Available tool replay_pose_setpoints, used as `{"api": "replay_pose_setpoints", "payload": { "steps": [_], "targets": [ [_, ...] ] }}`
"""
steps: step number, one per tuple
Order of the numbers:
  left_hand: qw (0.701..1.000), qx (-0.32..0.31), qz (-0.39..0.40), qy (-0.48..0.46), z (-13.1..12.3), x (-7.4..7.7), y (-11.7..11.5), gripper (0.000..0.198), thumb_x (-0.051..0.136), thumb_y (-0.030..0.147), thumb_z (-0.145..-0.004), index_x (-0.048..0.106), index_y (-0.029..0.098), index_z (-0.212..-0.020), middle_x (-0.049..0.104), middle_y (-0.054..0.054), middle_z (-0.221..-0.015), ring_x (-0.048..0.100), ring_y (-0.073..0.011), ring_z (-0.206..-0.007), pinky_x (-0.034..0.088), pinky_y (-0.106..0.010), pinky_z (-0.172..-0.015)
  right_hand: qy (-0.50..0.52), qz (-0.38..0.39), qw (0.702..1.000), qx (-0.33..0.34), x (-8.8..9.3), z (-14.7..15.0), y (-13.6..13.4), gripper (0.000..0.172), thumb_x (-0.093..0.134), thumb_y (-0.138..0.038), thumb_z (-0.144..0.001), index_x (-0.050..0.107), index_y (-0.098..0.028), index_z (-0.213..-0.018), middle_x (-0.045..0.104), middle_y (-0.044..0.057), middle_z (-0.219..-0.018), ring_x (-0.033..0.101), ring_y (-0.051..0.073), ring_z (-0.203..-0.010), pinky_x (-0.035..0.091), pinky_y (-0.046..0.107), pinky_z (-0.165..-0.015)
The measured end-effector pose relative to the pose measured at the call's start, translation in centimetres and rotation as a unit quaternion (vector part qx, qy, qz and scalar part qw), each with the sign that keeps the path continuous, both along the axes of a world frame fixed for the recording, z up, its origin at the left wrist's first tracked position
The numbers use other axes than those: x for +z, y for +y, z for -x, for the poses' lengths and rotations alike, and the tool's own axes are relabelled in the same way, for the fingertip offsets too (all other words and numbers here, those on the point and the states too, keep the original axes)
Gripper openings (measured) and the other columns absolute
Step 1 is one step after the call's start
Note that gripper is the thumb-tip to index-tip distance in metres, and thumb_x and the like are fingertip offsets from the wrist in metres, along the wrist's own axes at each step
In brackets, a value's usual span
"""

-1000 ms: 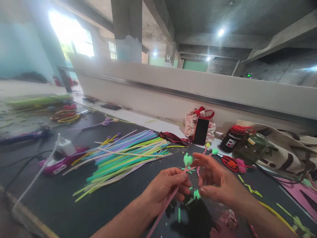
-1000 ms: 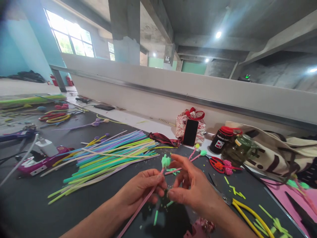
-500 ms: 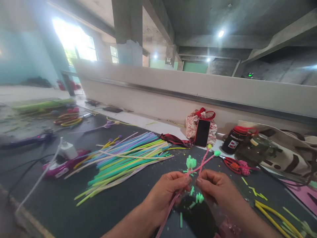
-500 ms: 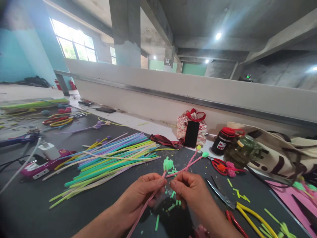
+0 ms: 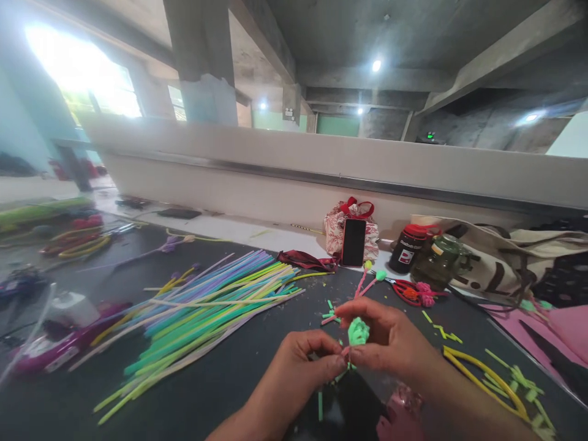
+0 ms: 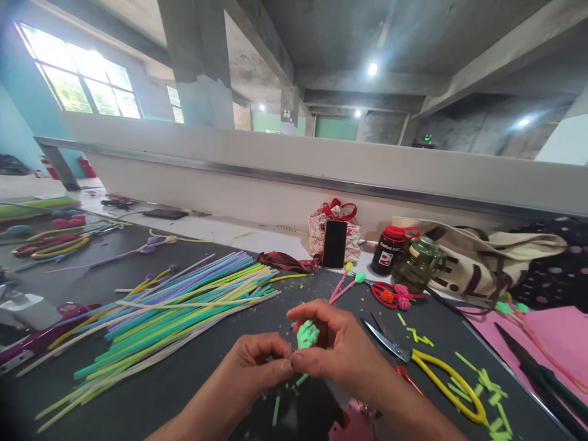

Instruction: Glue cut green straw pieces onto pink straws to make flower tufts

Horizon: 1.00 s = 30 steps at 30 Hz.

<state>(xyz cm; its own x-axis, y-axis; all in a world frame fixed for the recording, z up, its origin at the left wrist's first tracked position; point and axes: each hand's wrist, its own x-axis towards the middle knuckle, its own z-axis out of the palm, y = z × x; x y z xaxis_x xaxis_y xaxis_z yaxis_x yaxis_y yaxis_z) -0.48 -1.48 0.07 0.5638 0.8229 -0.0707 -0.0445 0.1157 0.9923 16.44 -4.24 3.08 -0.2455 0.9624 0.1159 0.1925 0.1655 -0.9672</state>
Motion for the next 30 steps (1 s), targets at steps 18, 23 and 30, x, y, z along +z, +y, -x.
{"api": "replay_pose_setpoints", "payload": {
  "steps": [18, 23, 30],
  "targets": [
    [0.976, -0.074, 0.168, -0.12, 0.3, 0.4, -0.2, 0.019, 0.062, 0.028, -0.068, 0.05, 0.014, -0.071, 0.059, -0.001, -0.054, 0.052, -0.0084, -0.043, 0.037, -0.015, -0.039, -0.056, 0.056, 0.997, 0.002, 1.3, 1.2, -0.3, 0.026, 0.065, -0.016, -0.067, 0.055, -0.02, -0.091, 0.055, -0.004, -0.068, 0.05, 0.011, -0.061, 0.039, 0.022, -0.056],
    [0.96, -0.114, 0.22, -0.128, 0.4, 0.3, -0.2, 0.014, 0.061, 0.022, -0.067, 0.051, 0.013, -0.069, 0.061, -0.004, -0.056, 0.054, -0.0082, -0.042, 0.038, -0.014, -0.037, -0.052, 0.081, 0.995, 0.018, 1.8, 1.4, -0.5, 0.016, 0.063, -0.013, -0.067, 0.054, -0.018, -0.08, 0.051, -0.006, -0.064, 0.043, 0.007, -0.056, 0.033, 0.018, -0.05],
    [0.951, -0.129, 0.249, -0.126, 0.3, 0.3, -0.3, 0.009, 0.058, 0.017, -0.068, 0.053, 0.012, -0.072, 0.061, -0.004, -0.06, 0.052, -0.0065, -0.041, 0.033, -0.011, -0.03, -0.116, 0.044, 0.992, -0.017, 1.3, 1.6, -0.5, 0.014, 0.058, -0.01, -0.065, 0.055, -0.018, -0.076, 0.052, -0.006, -0.061, 0.043, 0.008, -0.053, 0.033, 0.018, -0.048]
  ]
}}
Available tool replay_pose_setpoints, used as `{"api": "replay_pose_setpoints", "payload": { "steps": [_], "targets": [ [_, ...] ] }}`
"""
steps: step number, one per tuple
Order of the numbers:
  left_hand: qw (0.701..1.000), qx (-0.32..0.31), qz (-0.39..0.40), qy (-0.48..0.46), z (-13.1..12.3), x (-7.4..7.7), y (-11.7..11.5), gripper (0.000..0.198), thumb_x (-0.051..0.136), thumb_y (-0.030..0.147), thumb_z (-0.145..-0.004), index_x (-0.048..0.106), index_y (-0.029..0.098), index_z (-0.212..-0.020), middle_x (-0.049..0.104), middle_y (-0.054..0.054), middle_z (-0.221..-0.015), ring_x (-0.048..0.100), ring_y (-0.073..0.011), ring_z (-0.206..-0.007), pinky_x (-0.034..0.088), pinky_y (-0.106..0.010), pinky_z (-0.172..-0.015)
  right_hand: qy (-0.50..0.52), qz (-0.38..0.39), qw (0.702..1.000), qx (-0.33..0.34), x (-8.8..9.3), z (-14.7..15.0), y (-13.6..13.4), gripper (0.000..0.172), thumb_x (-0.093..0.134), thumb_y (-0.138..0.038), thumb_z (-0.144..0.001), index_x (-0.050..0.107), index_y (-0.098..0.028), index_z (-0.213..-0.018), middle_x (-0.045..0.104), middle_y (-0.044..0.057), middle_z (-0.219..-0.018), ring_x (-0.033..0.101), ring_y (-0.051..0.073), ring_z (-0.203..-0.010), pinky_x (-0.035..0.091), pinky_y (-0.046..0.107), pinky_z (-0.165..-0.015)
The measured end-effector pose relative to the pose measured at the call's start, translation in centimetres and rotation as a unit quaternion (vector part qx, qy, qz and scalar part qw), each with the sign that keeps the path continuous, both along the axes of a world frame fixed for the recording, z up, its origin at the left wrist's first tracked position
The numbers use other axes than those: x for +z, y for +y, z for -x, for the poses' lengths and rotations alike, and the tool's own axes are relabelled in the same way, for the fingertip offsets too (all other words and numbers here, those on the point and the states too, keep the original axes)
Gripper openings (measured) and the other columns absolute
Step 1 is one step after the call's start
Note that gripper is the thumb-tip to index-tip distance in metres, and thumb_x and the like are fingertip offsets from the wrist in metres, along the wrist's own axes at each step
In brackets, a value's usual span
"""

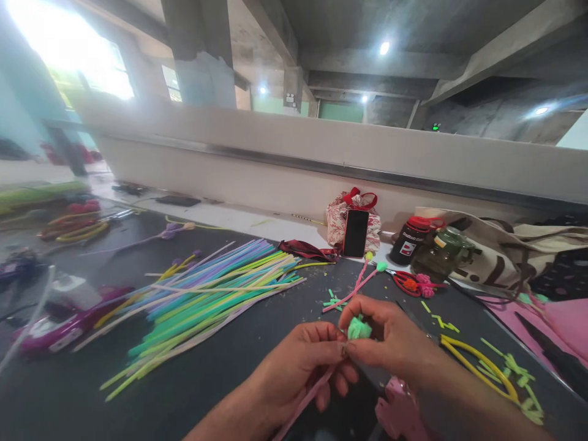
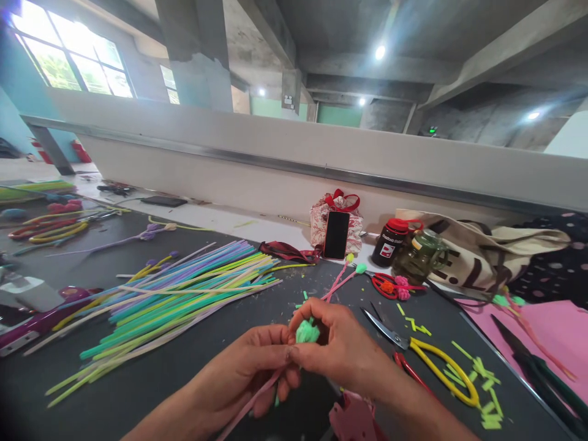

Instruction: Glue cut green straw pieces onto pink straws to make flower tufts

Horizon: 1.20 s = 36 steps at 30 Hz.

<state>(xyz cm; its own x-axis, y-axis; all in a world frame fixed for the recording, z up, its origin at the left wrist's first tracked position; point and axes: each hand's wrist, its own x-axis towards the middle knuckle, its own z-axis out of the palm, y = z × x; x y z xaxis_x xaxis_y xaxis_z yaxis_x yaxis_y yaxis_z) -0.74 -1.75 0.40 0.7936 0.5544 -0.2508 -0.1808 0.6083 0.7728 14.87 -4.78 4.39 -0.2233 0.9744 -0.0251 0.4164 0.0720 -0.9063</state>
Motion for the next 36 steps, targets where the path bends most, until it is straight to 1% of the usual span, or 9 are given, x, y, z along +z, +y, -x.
{"api": "replay_pose_setpoints", "payload": {
  "steps": [4, 7, 9, 11, 13, 17, 24, 30, 36],
  "targets": [
    [1.0, 0.004, -0.002, 0.02, -0.1, 0.2, -0.1, 0.008, 0.057, 0.018, -0.07, 0.052, 0.012, -0.072, 0.061, -0.002, -0.059, 0.045, -0.0033, -0.036, 0.027, -0.01, -0.028, -0.008, -0.007, 1.0, -0.01, -0.2, -0.2, 0.0, 0.014, 0.061, -0.012, -0.064, 0.055, -0.018, -0.075, 0.053, -0.006, -0.061, 0.045, 0.008, -0.053, 0.033, 0.018, -0.047],
    [1.0, -0.004, -0.007, 0.018, -0.1, 0.3, 0.0, 0.009, 0.056, 0.019, -0.069, 0.05, 0.014, -0.072, 0.061, -0.002, -0.058, 0.045, -0.0043, -0.037, 0.026, -0.011, -0.029, 0.031, 0.042, 0.998, 0.02, 0.2, -0.2, -0.3, 0.024, 0.063, -0.014, -0.064, 0.053, -0.02, -0.085, 0.058, -0.005, -0.063, 0.052, 0.01, -0.056, 0.037, 0.02, -0.051],
    [1.0, -0.013, -0.001, 0.022, 0.0, 0.3, 0.1, 0.009, 0.056, 0.019, -0.069, 0.049, 0.014, -0.072, 0.06, -0.001, -0.056, 0.039, -0.0024, -0.034, 0.019, -0.011, -0.028, 0.042, 0.056, 0.997, 0.03, 0.4, -0.2, -0.4, 0.027, 0.064, -0.014, -0.065, 0.052, -0.02, -0.088, 0.06, -0.005, -0.065, 0.053, 0.011, -0.058, 0.038, 0.021, -0.053],
    [0.999, -0.019, 0.005, 0.029, 0.1, 0.4, 0.1, 0.01, 0.056, 0.019, -0.069, 0.047, 0.015, -0.071, 0.059, -0.001, -0.055, 0.031, -0.0005, -0.033, 0.01, -0.012, -0.029, 0.042, 0.04, 0.998, 0.028, 0.3, -0.4, -0.5, 0.023, 0.065, -0.018, -0.066, 0.055, -0.02, -0.086, 0.059, -0.004, -0.068, 0.052, 0.011, -0.059, 0.037, 0.02, -0.053],
    [0.999, -0.019, 0.005, 0.026, 0.2, 0.5, 0.2, 0.013, 0.056, 0.024, -0.071, 0.046, 0.015, -0.07, 0.059, -0.001, -0.055, 0.027, 0.0, -0.034, 0.007, -0.013, -0.031, 0.043, 0.021, 0.998, 0.028, 0.0, -0.6, -0.4, 0.018, 0.064, -0.024, -0.068, 0.057, -0.019, -0.085, 0.057, -0.003, -0.067, 0.051, 0.011, -0.06, 0.036, 0.021, -0.053],
    [1.0, -0.008, -0.012, 0.02, 0.2, 0.4, 0.2, 0.024, 0.057, 0.036, -0.073, 0.045, 0.015, -0.068, 0.058, 0.0, -0.055, 0.026, 0.0005, -0.033, 0.007, -0.014, -0.031, 0.049, 0.019, 0.998, 0.024, -0.4, -0.7, -0.3, 0.017, 0.061, -0.024, -0.069, 0.057, -0.02, -0.085, 0.052, -0.004, -0.062, 0.047, 0.011, -0.056, 0.035, 0.021, -0.052],
    [0.998, 0.003, -0.029, 0.054, 0.1, 0.1, 0.3, 0.023, 0.058, 0.035, -0.072, 0.046, 0.016, -0.071, 0.059, 0.001, -0.055, 0.033, -0.0008, -0.032, 0.013, -0.014, -0.03, 0.009, -0.01, 1.0, 0.005, -0.3, -0.6, -0.1, 0.01, 0.06, -0.023, -0.071, 0.06, -0.019, -0.08, 0.042, -0.006, -0.059, 0.032, 0.007, -0.049, 0.025, 0.019, -0.043],
    [0.998, 0.032, -0.03, 0.046, 0.2, 0.2, 0.5, 0.022, 0.059, 0.033, -0.072, 0.046, 0.016, -0.071, 0.057, 0.003, -0.05, 0.025, 0.0006, -0.031, 0.006, -0.014, -0.032, -0.016, -0.068, 0.997, -0.01, -0.4, -0.5, 0.4, 0.007, 0.06, -0.021, -0.071, 0.065, -0.019, -0.076, 0.055, 0.0, -0.078, 0.049, 0.012, -0.068, 0.037, 0.022, -0.057],
    [0.997, 0.036, -0.027, 0.062, 0.2, 0.4, 0.6, 0.022, 0.062, 0.032, -0.069, 0.048, 0.015, -0.07, 0.056, 0.003, -0.05, 0.024, 0.0005, -0.032, 0.005, -0.015, -0.032, -0.046, -0.07, 0.996, -0.016, -0.4, -0.1, 0.6, 0.008, 0.059, -0.019, -0.073, 0.065, -0.019, -0.078, 0.057, 0.0, -0.076, 0.052, 0.013, -0.072, 0.04, 0.024, -0.064]
  ]
}}
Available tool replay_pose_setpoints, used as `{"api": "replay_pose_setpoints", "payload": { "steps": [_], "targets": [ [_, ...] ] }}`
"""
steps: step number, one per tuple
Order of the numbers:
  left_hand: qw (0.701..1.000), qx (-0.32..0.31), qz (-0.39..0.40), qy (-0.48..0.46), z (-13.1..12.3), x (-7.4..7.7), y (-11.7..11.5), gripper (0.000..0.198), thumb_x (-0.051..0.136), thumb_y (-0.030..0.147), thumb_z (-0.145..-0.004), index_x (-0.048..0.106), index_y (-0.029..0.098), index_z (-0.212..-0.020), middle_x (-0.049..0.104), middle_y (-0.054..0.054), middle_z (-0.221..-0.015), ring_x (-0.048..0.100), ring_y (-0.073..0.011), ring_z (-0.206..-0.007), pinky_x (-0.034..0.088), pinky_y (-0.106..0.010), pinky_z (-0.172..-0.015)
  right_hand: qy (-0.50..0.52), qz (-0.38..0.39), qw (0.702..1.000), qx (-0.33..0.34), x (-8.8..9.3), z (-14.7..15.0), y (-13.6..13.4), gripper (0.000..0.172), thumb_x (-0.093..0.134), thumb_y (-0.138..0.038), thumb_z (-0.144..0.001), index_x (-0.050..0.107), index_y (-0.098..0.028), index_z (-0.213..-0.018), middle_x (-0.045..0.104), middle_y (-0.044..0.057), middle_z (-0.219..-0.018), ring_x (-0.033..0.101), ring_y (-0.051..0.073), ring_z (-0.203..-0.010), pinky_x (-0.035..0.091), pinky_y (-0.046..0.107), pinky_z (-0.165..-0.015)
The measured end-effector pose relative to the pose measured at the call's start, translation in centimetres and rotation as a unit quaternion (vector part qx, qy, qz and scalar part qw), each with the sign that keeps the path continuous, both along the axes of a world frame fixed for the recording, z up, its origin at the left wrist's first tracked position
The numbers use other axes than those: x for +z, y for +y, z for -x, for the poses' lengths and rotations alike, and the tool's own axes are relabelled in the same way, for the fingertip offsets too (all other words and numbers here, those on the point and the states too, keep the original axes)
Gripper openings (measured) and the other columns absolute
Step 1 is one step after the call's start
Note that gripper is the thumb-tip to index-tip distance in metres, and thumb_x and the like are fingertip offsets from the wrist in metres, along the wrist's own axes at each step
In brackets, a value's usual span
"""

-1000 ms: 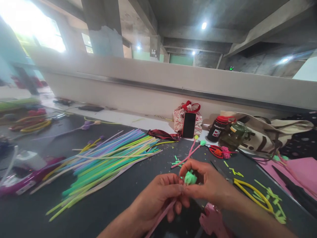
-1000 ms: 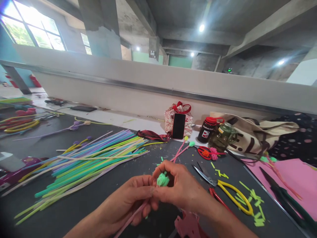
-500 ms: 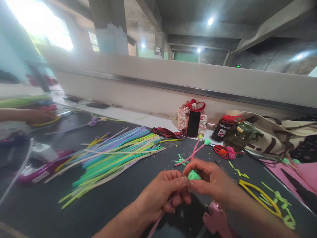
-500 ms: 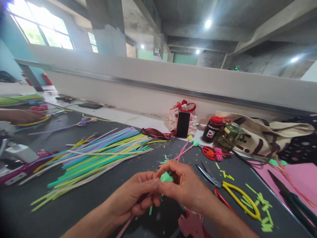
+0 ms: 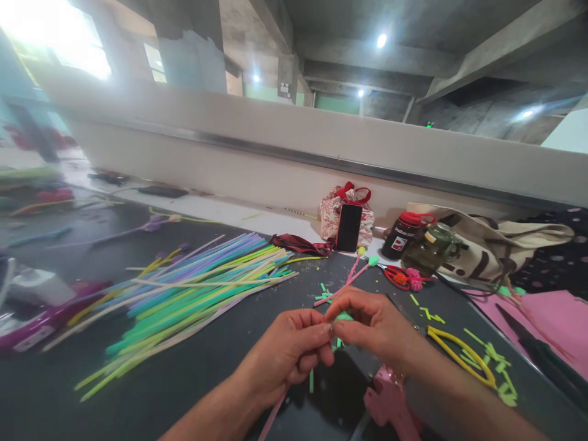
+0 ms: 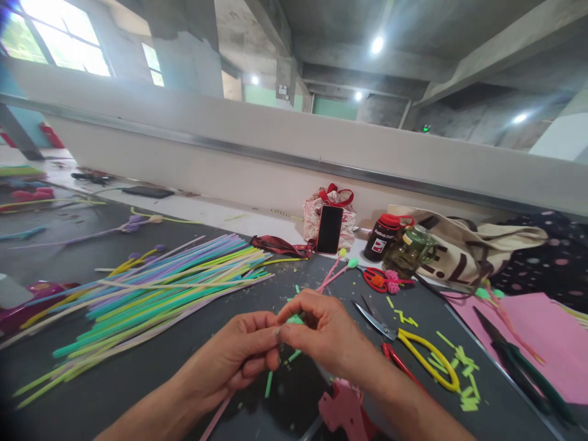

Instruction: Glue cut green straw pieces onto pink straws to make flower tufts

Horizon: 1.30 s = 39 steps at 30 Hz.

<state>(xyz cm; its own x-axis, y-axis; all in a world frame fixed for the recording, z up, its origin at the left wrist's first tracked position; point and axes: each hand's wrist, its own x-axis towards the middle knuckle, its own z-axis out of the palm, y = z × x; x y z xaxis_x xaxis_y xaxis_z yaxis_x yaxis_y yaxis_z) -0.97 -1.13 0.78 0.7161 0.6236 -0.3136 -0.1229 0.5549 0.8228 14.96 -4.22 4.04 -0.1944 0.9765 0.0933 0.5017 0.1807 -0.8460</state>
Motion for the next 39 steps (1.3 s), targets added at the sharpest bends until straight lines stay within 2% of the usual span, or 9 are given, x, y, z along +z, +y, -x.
{"api": "replay_pose_setpoints", "payload": {
  "steps": [6, 10, 14, 20, 25, 29, 33, 36, 39],
  "targets": [
    [1.0, 0.016, 0.001, 0.001, 0.1, -0.1, 0.0, 0.022, 0.062, 0.031, -0.069, 0.048, 0.015, -0.066, 0.055, 0.003, -0.048, 0.023, 0.0008, -0.031, 0.005, -0.015, -0.033, 0.011, 0.019, 1.0, 0.002, 0.3, 0.1, -0.2, 0.01, 0.059, -0.02, -0.071, 0.063, -0.019, -0.08, 0.056, -0.002, -0.073, 0.049, 0.011, -0.063, 0.038, 0.021, -0.056],
    [1.0, 0.009, 0.004, -0.019, 0.1, -0.3, 0.1, 0.022, 0.064, 0.031, -0.068, 0.05, 0.014, -0.064, 0.056, 0.002, -0.05, 0.028, 0.0008, -0.032, 0.007, -0.015, -0.033, 0.023, 0.049, 0.998, 0.015, 0.3, 0.0, -0.5, 0.025, 0.06, -0.014, -0.066, 0.059, -0.022, -0.089, 0.058, -0.003, -0.073, 0.052, 0.012, -0.063, 0.041, 0.022, -0.057],
    [0.999, 0.006, 0.007, -0.038, 0.1, -0.4, 0.2, 0.022, 0.065, 0.031, -0.066, 0.053, 0.013, -0.063, 0.057, 0.001, -0.052, 0.038, -0.0007, -0.035, 0.016, -0.013, -0.032, 0.034, 0.071, 0.997, 0.025, 0.4, 0.0, -0.8, 0.034, 0.063, -0.017, -0.067, 0.054, -0.023, -0.099, 0.06, -0.002, -0.077, 0.056, 0.015, -0.069, 0.043, 0.025, -0.06],
    [0.999, 0.006, 0.006, -0.052, -0.1, -0.4, -0.1, 0.02, 0.065, 0.028, -0.066, 0.054, 0.012, -0.062, 0.055, 0.002, -0.049, 0.041, -0.0018, -0.034, 0.026, -0.013, -0.033, 0.007, 0.049, 0.998, 0.033, 0.8, 0.2, -0.9, 0.026, 0.063, -0.015, -0.066, 0.057, -0.024, -0.09, 0.058, -0.003, -0.075, 0.055, 0.015, -0.069, 0.043, 0.025, -0.06],
    [0.999, 0.026, -0.02, -0.023, 0.0, -0.2, -0.2, 0.017, 0.064, 0.026, -0.068, 0.054, 0.012, -0.064, 0.057, 0.001, -0.053, 0.04, -0.0005, -0.037, 0.019, -0.011, -0.032, -0.039, 0.009, 0.999, 0.025, 0.9, 0.3, -0.8, 0.021, 0.063, -0.013, -0.066, 0.06, -0.024, -0.084, 0.059, -0.002, -0.081, 0.056, 0.016, -0.074, 0.043, 0.026, -0.065],
    [0.999, 0.029, -0.033, -0.013, 0.0, -0.1, -0.2, 0.017, 0.061, 0.027, -0.071, 0.053, 0.013, -0.064, 0.053, 0.003, -0.05, 0.037, 0.0, -0.036, 0.018, -0.011, -0.032, -0.042, 0.016, 0.999, 0.03, 0.8, 0.1, -0.9, 0.025, 0.063, -0.015, -0.068, 0.058, -0.024, -0.091, 0.06, -0.001, -0.083, 0.057, 0.015, -0.074, 0.044, 0.026, -0.064],
    [0.999, 0.019, -0.039, -0.003, -0.1, -0.2, 0.0, 0.019, 0.063, 0.029, -0.069, 0.054, 0.012, -0.067, 0.057, 0.002, -0.056, 0.039, -0.0003, -0.038, 0.021, -0.011, -0.032, -0.043, 0.023, 0.998, 0.028, 0.6, -0.5, -1.1, 0.031, 0.061, -0.014, -0.069, 0.056, -0.023, -0.098, 0.06, -0.001, -0.084, 0.058, 0.015, -0.071, 0.046, 0.025, -0.062],
    [0.999, -0.005, -0.041, 0.004, -0.2, -0.3, 0.0, 0.019, 0.063, 0.03, -0.069, 0.057, 0.012, -0.074, 0.059, 0.001, -0.058, 0.042, -0.0012, -0.038, 0.025, -0.011, -0.032, -0.054, 0.003, 0.998, 0.026, 0.7, -0.7, -1.1, 0.029, 0.058, -0.012, -0.069, 0.057, -0.021, -0.097, 0.059, 0.0, -0.084, 0.057, 0.015, -0.072, 0.046, 0.025, -0.063],
    [0.999, -0.018, -0.043, 0.015, -0.2, -0.3, -0.1, 0.019, 0.064, 0.03, -0.068, 0.059, 0.012, -0.071, 0.059, 0.001, -0.057, 0.044, -0.0016, -0.038, 0.029, -0.011, -0.034, -0.065, -0.003, 0.997, 0.046, 0.9, -0.8, -1.0, 0.025, 0.058, -0.012, -0.07, 0.059, -0.02, -0.093, 0.06, 0.001, -0.084, 0.057, 0.015, -0.073, 0.046, 0.026, -0.065]
  ]
}}
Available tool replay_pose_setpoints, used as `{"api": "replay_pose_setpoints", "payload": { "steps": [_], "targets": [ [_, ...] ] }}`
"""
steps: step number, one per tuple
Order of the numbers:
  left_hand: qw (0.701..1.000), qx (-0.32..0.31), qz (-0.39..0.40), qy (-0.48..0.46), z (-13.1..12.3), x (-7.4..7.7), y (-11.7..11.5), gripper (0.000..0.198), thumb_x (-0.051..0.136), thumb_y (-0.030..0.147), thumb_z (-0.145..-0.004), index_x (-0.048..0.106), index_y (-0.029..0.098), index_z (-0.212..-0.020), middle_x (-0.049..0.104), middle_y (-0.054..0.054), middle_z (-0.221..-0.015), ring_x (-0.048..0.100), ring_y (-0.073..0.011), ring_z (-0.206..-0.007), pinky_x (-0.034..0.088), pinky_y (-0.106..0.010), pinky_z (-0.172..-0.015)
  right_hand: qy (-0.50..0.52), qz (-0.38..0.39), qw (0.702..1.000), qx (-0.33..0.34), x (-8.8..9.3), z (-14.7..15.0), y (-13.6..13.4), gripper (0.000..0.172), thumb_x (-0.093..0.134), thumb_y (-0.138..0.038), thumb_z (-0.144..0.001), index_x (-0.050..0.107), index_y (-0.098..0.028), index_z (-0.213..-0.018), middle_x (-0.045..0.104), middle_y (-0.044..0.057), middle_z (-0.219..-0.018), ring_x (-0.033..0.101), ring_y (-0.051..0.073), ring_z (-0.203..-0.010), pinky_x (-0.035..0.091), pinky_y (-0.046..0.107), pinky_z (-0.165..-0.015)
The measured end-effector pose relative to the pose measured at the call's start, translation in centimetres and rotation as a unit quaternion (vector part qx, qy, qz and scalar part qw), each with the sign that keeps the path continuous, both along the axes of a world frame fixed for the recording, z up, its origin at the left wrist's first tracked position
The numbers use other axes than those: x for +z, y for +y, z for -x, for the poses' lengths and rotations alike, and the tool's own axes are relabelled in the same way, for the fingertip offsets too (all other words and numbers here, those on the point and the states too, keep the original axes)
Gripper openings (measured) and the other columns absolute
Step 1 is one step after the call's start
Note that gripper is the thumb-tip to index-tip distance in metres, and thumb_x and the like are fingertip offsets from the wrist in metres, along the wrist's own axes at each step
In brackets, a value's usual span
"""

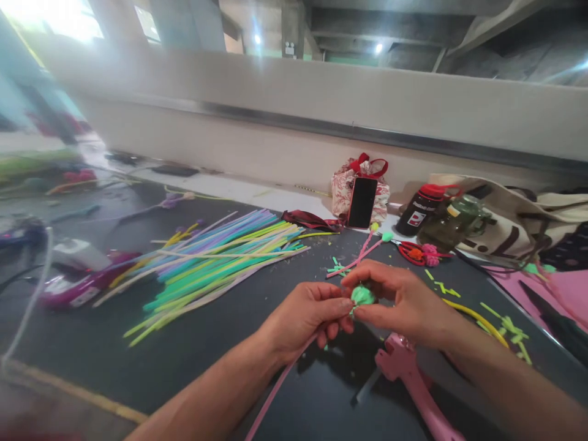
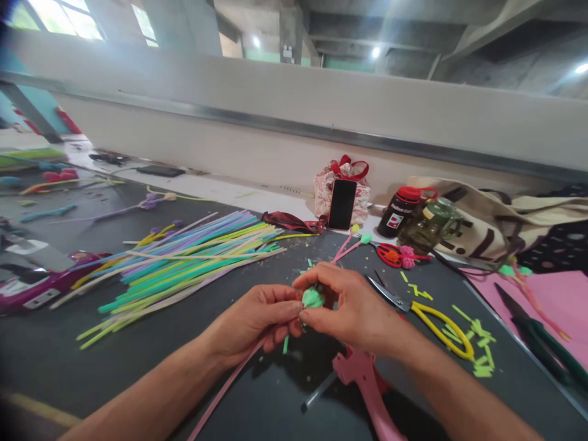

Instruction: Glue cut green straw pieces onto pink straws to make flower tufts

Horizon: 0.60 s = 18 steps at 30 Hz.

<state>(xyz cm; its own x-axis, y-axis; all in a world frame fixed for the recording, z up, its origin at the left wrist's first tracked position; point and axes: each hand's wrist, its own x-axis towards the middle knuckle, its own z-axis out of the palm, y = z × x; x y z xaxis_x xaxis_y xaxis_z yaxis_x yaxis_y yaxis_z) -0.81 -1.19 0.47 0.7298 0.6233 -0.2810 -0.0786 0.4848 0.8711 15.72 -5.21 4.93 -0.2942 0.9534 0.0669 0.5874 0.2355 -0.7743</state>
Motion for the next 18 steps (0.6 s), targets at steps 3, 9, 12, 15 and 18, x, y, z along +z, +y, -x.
{"api": "replay_pose_setpoints", "payload": {
  "steps": [3, 9, 12, 15, 18],
  "targets": [
    [1.0, 0.01, 0.0, 0.003, 0.1, 0.1, 0.1, 0.02, 0.066, 0.029, -0.066, 0.06, 0.011, -0.065, 0.058, 0.001, -0.055, 0.045, -0.0018, -0.038, 0.032, -0.011, -0.035, 0.004, -0.002, 1.0, -0.003, 0.3, -0.3, 0.1, 0.028, 0.061, -0.015, -0.069, 0.058, -0.022, -0.096, 0.059, 0.0, -0.085, 0.056, 0.014, -0.071, 0.046, 0.025, -0.064],
    [0.999, 0.048, 0.001, -0.023, 0.4, 0.3, 0.2, 0.016, 0.064, 0.027, -0.069, 0.06, 0.012, -0.066, 0.061, -0.001, -0.059, 0.048, -0.0036, -0.041, 0.037, -0.012, -0.036, 0.02, 0.016, 0.994, -0.109, 0.1, -3.1, -1.7, 0.024, 0.057, -0.032, -0.077, 0.057, -0.024, -0.099, 0.063, 0.002, -0.087, 0.06, 0.015, -0.071, 0.048, 0.022, -0.056],
    [0.997, 0.062, 0.005, -0.04, 0.7, 0.4, 0.4, 0.015, 0.062, 0.026, -0.071, 0.059, 0.012, -0.066, 0.062, -0.001, -0.061, 0.049, -0.0043, -0.043, 0.038, -0.013, -0.037, -0.094, 0.011, 0.984, -0.151, -1.3, -4.8, -4.6, 0.019, 0.052, -0.037, -0.079, 0.061, -0.022, -0.087, 0.067, 0.002, -0.078, 0.064, 0.017, -0.068, 0.051, 0.022, -0.055],
    [0.996, 0.074, 0.012, -0.05, 0.8, 0.5, 0.5, 0.014, 0.062, 0.025, -0.072, 0.058, 0.013, -0.066, 0.062, -0.001, -0.062, 0.05, -0.0044, -0.044, 0.039, -0.013, -0.038, -0.27, -0.037, 0.951, -0.144, -3.6, -5.9, -8.3, 0.021, 0.048, -0.039, -0.081, 0.063, -0.024, -0.083, 0.069, 0.001, -0.076, 0.066, 0.016, -0.066, 0.053, 0.023, -0.056],
    [0.995, 0.082, 0.014, -0.052, 0.5, 0.4, 0.4, 0.013, 0.061, 0.025, -0.072, 0.058, 0.013, -0.067, 0.062, -0.002, -0.063, 0.051, -0.0048, -0.045, 0.04, -0.013, -0.039, -0.404, -0.143, 0.886, -0.178, -6.4, -6.1, -11.3, 0.035, 0.054, -0.051, -0.072, 0.063, -0.022, -0.089, 0.07, 0.005, -0.08, 0.068, 0.021, -0.061, 0.054, 0.028, -0.046]
  ]
}}
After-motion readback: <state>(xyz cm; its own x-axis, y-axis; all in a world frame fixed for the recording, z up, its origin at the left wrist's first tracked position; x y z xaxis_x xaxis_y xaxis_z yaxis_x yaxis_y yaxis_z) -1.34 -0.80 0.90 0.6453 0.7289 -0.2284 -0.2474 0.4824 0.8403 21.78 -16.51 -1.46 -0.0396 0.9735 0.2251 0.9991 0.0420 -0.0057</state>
